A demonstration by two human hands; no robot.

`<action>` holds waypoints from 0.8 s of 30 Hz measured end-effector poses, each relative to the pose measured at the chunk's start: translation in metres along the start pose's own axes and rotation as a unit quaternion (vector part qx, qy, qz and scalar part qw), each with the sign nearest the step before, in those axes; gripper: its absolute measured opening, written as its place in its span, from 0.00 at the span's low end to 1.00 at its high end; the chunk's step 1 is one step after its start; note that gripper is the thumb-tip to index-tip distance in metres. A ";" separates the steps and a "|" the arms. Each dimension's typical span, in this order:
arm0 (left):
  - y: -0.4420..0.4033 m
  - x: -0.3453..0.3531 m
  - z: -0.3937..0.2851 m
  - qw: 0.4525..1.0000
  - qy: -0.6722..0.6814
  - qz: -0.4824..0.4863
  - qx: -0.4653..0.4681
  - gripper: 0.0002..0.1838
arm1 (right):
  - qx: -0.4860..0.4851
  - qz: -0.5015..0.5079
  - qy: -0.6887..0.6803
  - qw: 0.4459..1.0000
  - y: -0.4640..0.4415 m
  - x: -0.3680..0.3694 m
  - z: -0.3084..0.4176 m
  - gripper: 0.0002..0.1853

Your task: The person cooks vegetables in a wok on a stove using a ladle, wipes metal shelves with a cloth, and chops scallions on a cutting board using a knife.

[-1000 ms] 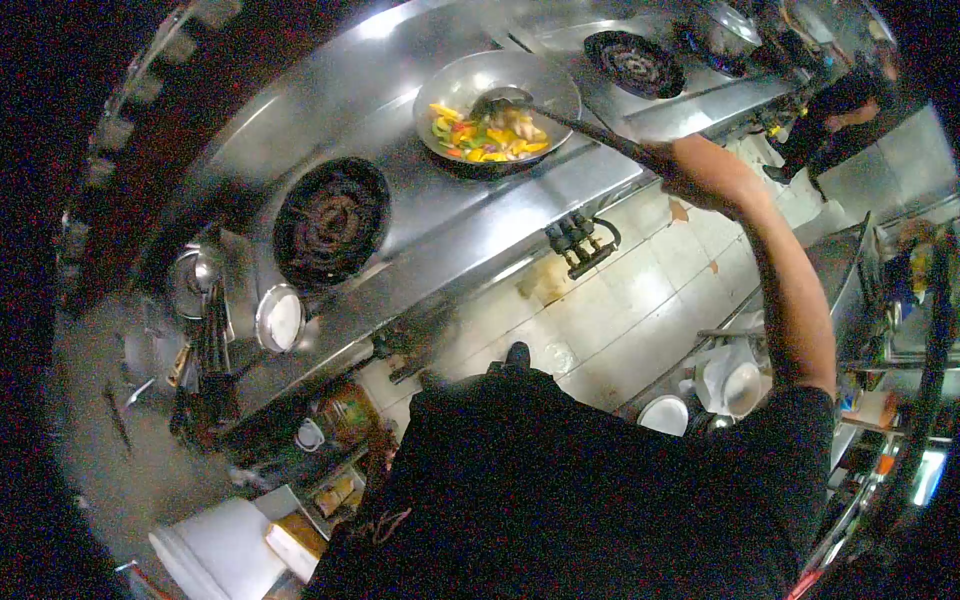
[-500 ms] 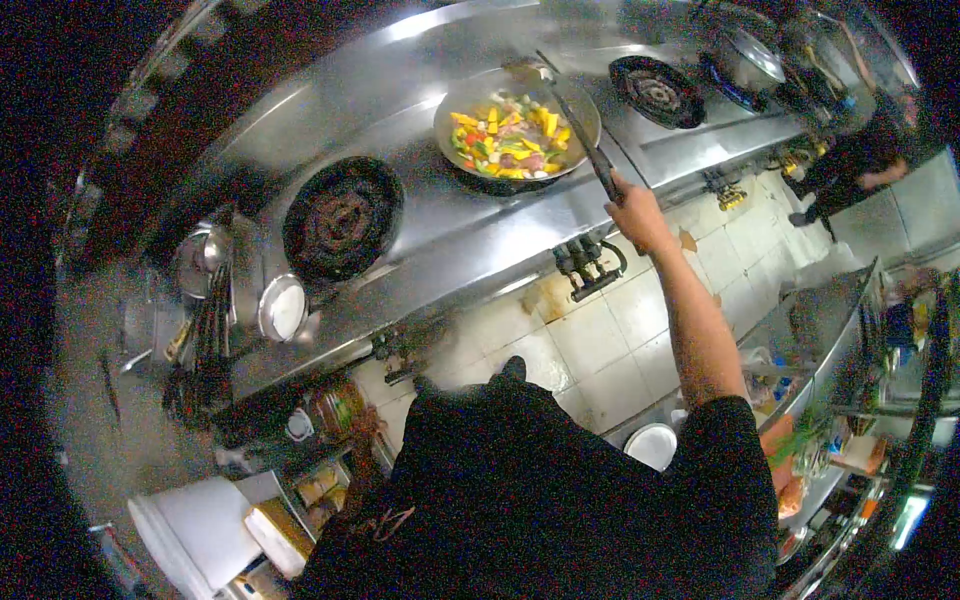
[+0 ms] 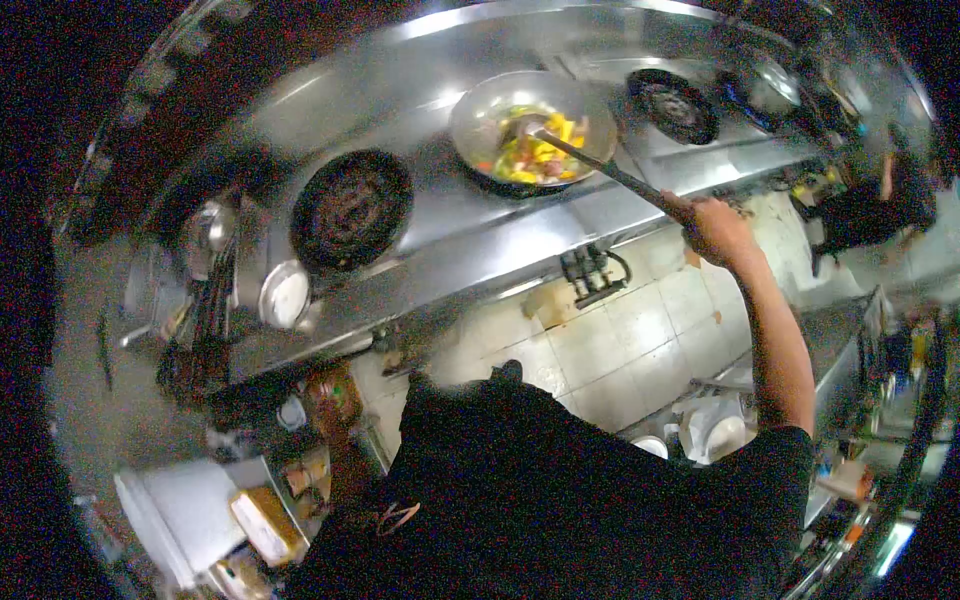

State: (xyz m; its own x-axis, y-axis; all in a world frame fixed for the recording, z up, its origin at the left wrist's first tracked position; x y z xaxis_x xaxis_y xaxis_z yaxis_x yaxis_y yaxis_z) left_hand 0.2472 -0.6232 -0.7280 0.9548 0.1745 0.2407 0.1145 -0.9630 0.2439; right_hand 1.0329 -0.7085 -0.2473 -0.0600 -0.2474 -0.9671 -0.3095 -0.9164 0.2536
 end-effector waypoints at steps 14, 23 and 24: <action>0.038 0.102 -0.285 0.913 -0.044 -0.229 0.334 0.29 | 0.032 -0.109 -0.382 0.917 0.009 0.135 0.008 0.30; 0.024 0.103 -0.327 0.905 -0.054 -0.320 0.277 0.38 | 0.072 -0.113 -0.281 0.950 -0.038 0.165 0.014 0.31; 0.022 0.097 -0.328 0.898 -0.044 -0.328 0.288 0.38 | 0.070 -0.140 -0.271 0.950 -0.036 0.160 0.014 0.30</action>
Point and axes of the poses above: each hand's wrist, its own y-axis away from the middle knuckle, its own x-axis out of the palm, z = x × y, the point moved 9 cm from there along -y, towards the middle knuckle, and after that the axes turned 1 degree about -x, right-handed, at the moved point
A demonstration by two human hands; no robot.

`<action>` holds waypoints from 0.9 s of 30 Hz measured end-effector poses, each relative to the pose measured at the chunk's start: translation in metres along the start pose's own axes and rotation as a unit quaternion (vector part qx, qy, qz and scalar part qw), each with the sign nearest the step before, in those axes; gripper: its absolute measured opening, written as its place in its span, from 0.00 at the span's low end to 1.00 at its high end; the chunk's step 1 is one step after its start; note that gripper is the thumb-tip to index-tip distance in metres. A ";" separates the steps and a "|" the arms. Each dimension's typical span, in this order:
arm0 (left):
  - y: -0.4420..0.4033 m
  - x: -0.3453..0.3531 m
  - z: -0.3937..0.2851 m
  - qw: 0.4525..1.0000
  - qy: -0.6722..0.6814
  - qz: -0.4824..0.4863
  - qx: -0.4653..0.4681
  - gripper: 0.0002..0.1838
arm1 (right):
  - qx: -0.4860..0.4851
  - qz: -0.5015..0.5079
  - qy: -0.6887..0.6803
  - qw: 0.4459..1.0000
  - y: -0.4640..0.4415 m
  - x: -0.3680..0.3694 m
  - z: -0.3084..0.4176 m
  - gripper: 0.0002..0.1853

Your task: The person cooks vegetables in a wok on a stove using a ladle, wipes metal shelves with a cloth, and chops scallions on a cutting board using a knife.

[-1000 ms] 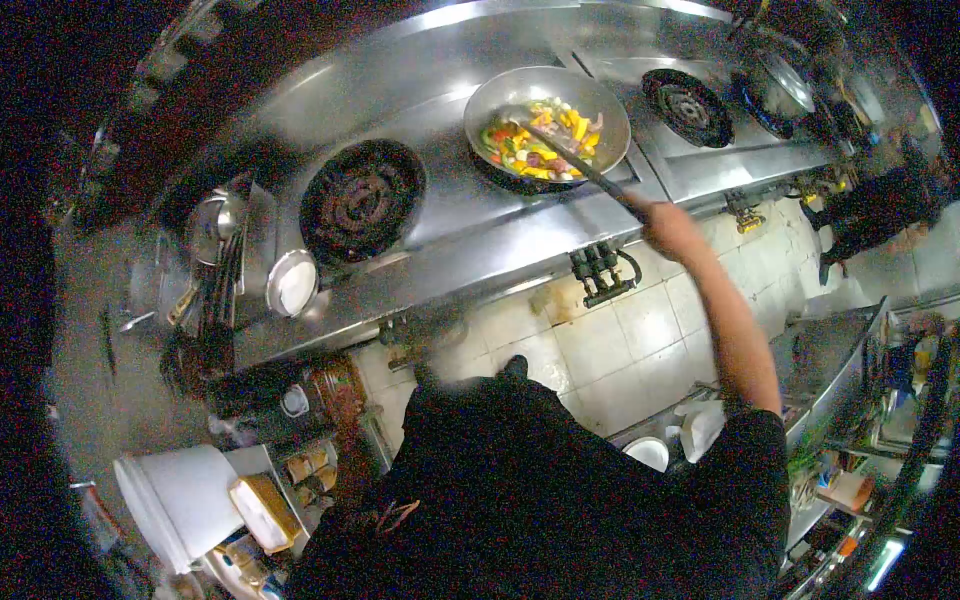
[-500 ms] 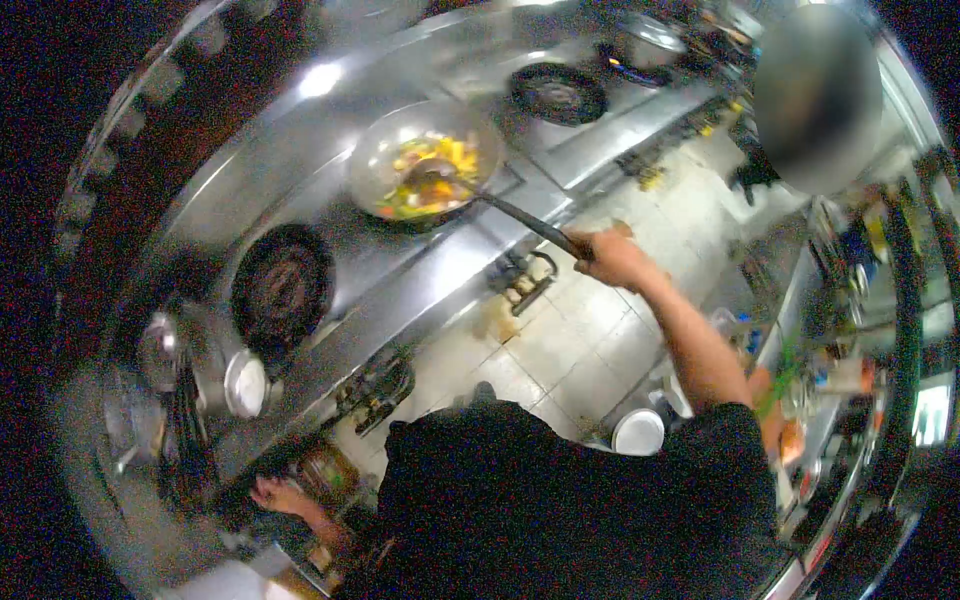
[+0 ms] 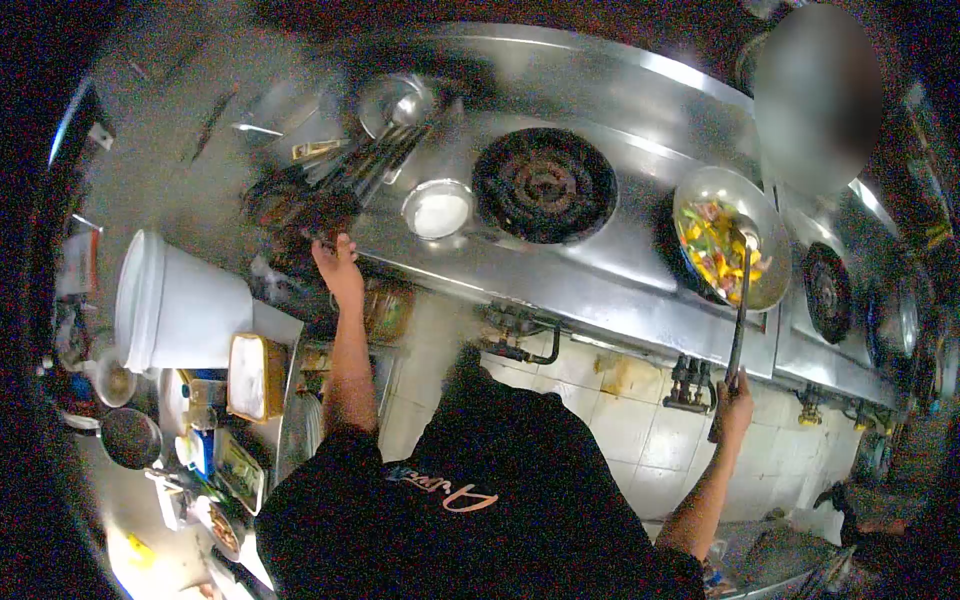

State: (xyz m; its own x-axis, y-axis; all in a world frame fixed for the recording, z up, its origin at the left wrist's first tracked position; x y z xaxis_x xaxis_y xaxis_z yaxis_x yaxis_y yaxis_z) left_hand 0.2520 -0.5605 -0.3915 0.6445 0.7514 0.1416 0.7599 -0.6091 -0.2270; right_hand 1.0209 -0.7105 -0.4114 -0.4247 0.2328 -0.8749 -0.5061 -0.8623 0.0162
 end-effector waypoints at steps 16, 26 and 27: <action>-0.057 0.066 -0.165 0.867 -0.176 0.256 0.390 0.16 | -0.087 -0.060 -0.124 0.987 0.064 0.085 0.267 0.27; -0.257 0.083 -0.165 0.912 0.408 0.022 -0.024 0.14 | -0.094 0.142 -0.126 0.977 0.123 0.189 0.379 0.25; -0.270 0.075 -0.182 0.893 0.449 0.016 -0.035 0.14 | -0.090 0.129 -0.144 0.977 0.125 0.190 0.376 0.24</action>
Point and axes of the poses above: each hand's wrist, its own y-axis away from the middle knuckle, its own x-axis out of the palm, z = x × y, the point moved 9 cm from there along -y, towards the middle knuckle, and after that the axes turned 1 degree about -x, right-handed, at the moved point
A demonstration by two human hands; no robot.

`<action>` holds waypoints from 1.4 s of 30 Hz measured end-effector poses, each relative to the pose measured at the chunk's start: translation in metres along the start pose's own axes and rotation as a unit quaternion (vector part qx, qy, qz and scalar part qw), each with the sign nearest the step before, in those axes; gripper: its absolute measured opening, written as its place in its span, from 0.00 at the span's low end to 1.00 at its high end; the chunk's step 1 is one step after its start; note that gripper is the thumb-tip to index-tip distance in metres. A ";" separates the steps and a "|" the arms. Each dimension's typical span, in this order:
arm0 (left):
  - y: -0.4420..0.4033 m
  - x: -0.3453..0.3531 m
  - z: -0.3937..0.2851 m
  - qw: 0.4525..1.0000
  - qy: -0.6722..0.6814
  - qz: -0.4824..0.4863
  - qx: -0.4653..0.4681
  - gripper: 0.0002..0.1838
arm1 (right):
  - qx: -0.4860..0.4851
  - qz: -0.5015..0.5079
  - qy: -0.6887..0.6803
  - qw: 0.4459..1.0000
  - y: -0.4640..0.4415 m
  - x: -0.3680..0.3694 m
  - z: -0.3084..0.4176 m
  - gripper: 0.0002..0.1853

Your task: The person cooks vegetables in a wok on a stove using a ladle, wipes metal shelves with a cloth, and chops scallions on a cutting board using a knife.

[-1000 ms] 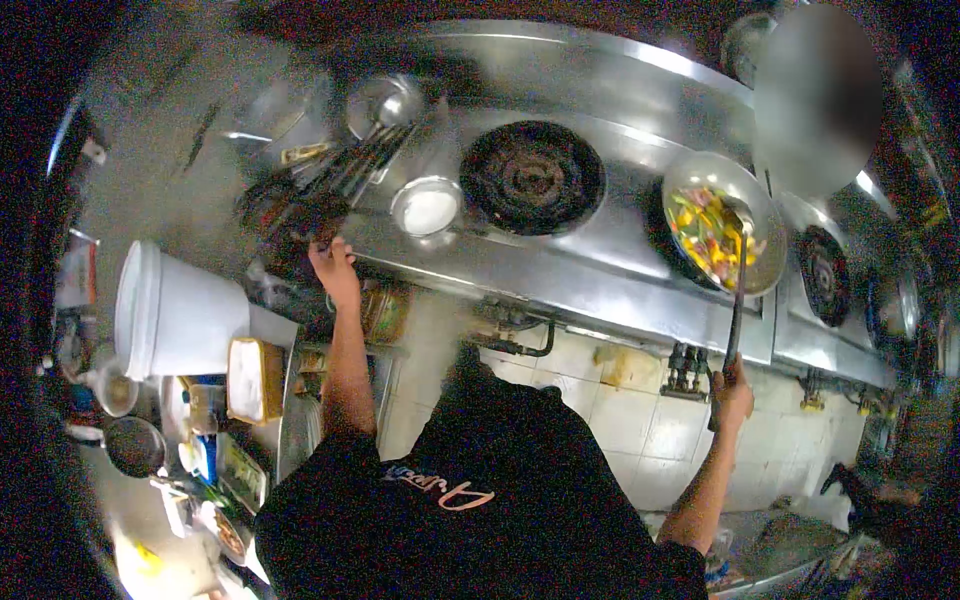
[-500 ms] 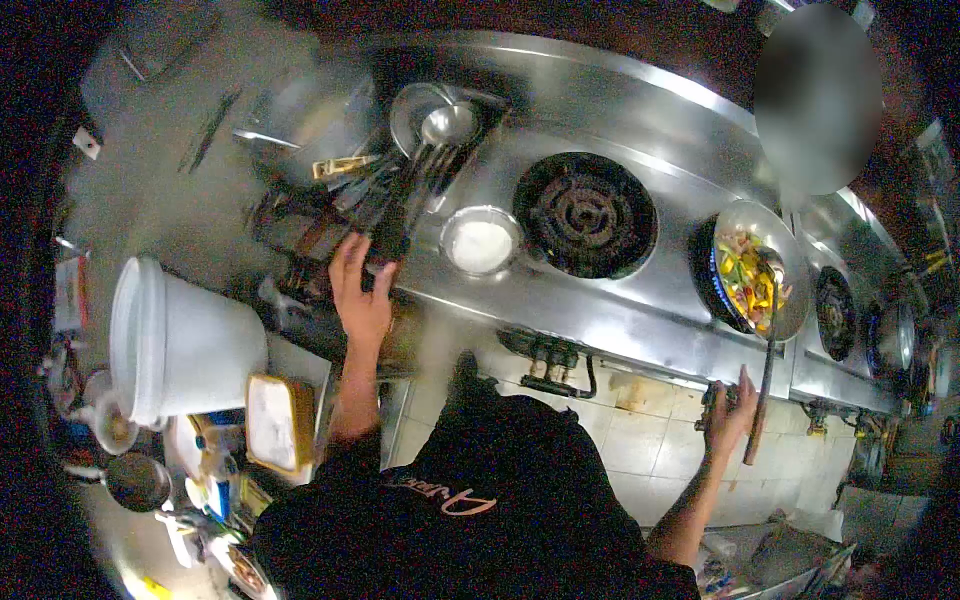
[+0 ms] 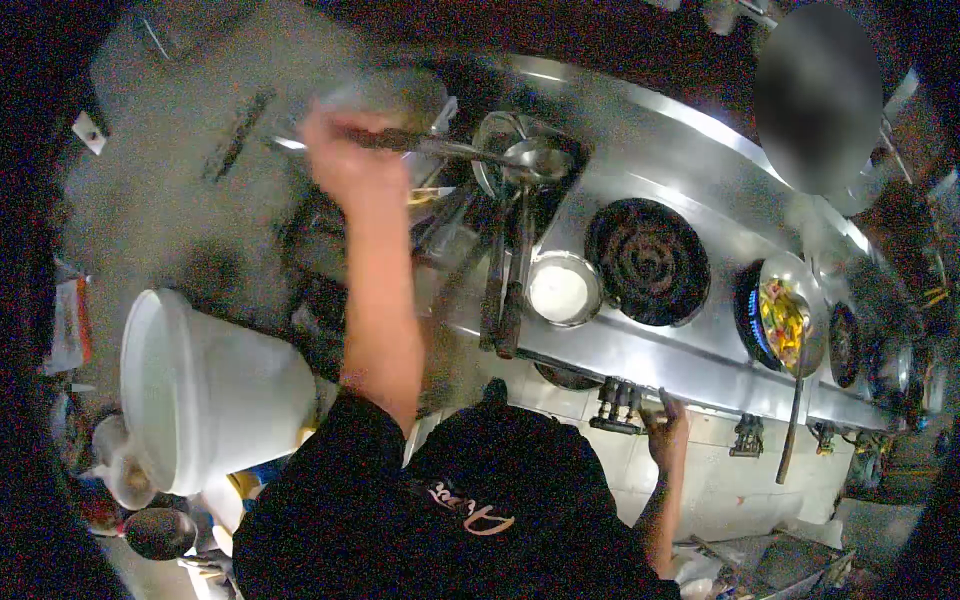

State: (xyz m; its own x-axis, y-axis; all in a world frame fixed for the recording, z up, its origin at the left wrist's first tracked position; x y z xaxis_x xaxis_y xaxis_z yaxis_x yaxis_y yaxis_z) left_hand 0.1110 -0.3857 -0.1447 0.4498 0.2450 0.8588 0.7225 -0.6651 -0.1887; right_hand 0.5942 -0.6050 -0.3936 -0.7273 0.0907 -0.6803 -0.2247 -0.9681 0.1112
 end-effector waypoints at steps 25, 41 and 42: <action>-0.200 -0.086 -0.076 0.986 -0.077 0.064 0.133 0.09 | 0.452 0.124 -0.395 0.790 0.164 0.144 -0.356 0.27; -0.239 -0.107 -0.034 0.989 -0.087 0.084 0.088 0.10 | 0.456 0.089 -0.264 0.846 0.191 0.156 -0.288 0.24; -0.240 -0.109 -0.033 0.990 -0.082 0.077 0.084 0.10 | 0.454 0.085 -0.253 0.850 0.190 0.154 -0.285 0.24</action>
Point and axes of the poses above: each hand's wrist, its own y-axis away from the middle knuckle, its own x-axis out of the palm, z = x × y, the point moved 9 cm from there along -y, towards the middle knuckle, and after that the axes turned 1 degree about -x, right-handed, at the moved point
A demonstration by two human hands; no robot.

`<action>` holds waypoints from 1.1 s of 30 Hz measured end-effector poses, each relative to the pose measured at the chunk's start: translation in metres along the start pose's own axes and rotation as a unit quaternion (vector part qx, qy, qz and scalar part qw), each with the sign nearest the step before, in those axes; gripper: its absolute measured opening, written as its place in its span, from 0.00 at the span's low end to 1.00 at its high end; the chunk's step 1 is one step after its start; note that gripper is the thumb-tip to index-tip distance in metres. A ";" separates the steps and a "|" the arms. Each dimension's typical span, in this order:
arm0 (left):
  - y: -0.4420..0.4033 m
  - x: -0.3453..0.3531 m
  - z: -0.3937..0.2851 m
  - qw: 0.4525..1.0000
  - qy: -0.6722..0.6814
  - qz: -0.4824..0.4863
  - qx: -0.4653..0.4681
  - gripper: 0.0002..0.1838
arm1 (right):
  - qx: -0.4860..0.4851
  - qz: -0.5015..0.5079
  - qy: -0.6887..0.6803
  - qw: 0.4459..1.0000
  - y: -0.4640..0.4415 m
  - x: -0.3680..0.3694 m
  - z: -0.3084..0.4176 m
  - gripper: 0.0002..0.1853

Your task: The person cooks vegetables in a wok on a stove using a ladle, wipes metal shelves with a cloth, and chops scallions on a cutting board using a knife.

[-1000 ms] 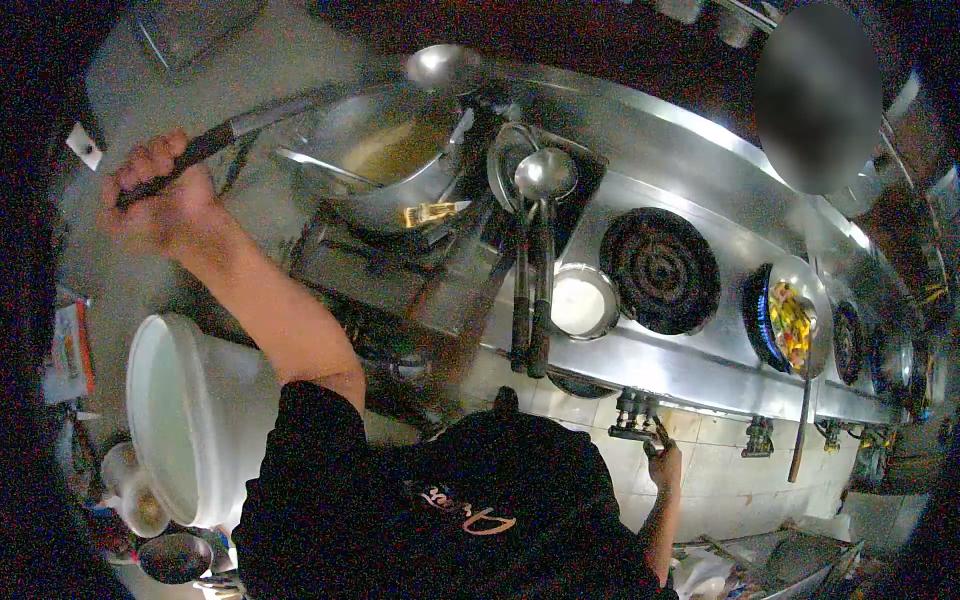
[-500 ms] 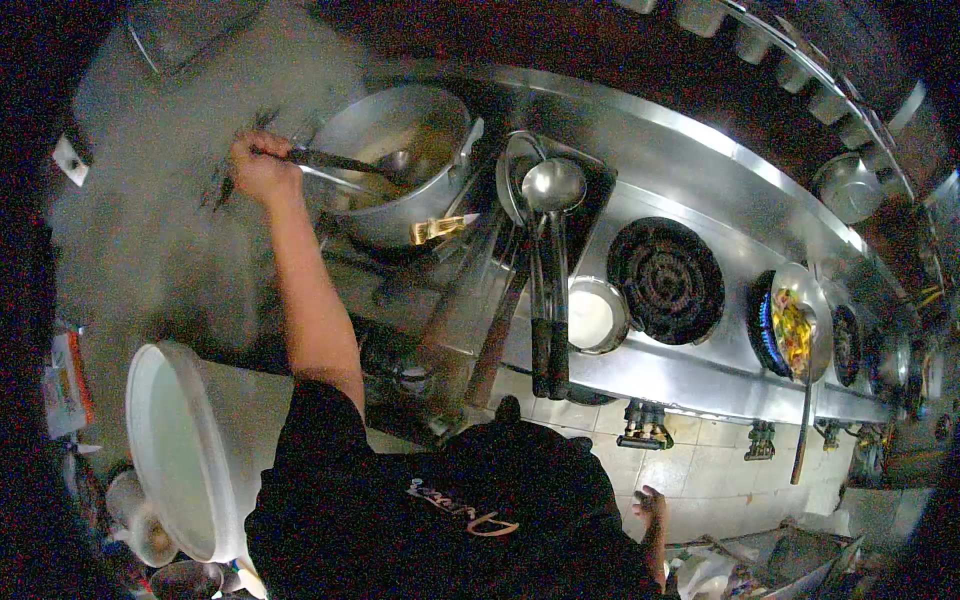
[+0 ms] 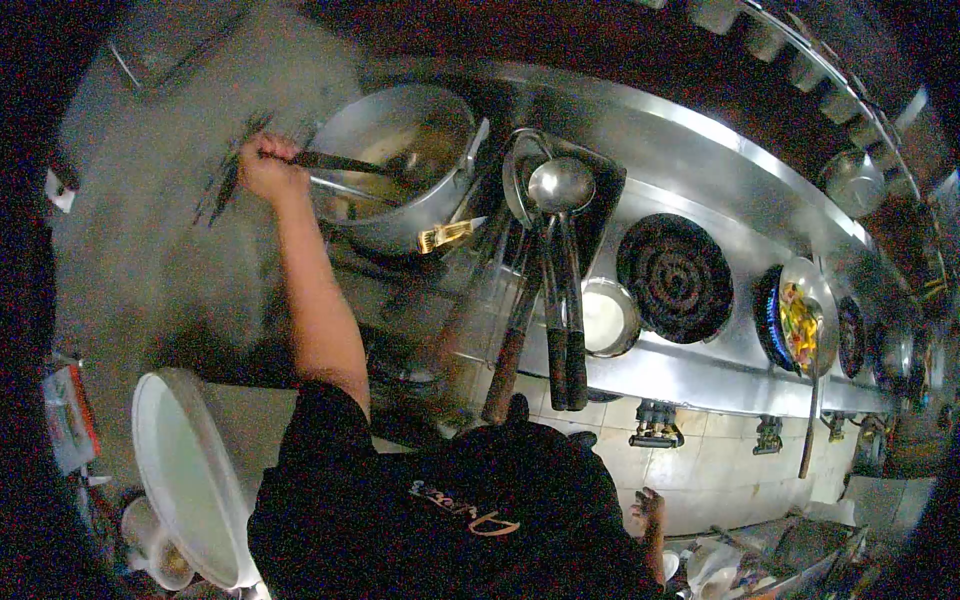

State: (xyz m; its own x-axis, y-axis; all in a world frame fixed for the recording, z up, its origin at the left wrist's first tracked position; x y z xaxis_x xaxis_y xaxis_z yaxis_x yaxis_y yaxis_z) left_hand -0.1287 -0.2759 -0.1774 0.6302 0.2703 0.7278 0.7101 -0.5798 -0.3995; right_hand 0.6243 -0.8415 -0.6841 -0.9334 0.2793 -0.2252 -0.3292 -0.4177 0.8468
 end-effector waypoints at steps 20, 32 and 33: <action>0.005 -0.045 -0.038 0.984 0.080 -0.159 -0.027 0.11 | -0.058 0.016 0.092 0.994 0.004 0.019 0.017 0.22; 0.011 0.033 -0.145 0.992 0.081 -0.057 0.082 0.11 | -0.048 0.085 -0.159 0.982 -0.062 0.007 -0.033 0.20; 0.014 0.045 -0.153 0.992 0.087 -0.030 0.084 0.11 | -0.044 0.072 -0.142 0.986 -0.061 0.006 -0.033 0.20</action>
State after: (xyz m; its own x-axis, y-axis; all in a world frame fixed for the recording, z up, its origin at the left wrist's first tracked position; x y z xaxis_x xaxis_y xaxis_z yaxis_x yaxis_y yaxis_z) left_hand -0.1381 -0.3894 -0.0646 0.5317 0.1551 0.8326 0.7964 -0.4260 -0.4292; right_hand 0.6340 -0.8429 -0.7525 -0.8980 0.4372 0.0486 -0.2191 -0.5404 0.8124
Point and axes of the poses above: each hand's wrist, its own y-axis away from the middle knuckle, its own x-axis out of the palm, z = x × y, the point moved 9 cm from there along -y, towards the middle knuckle, and after that the axes turned 1 degree about -x, right-handed, at the moved point
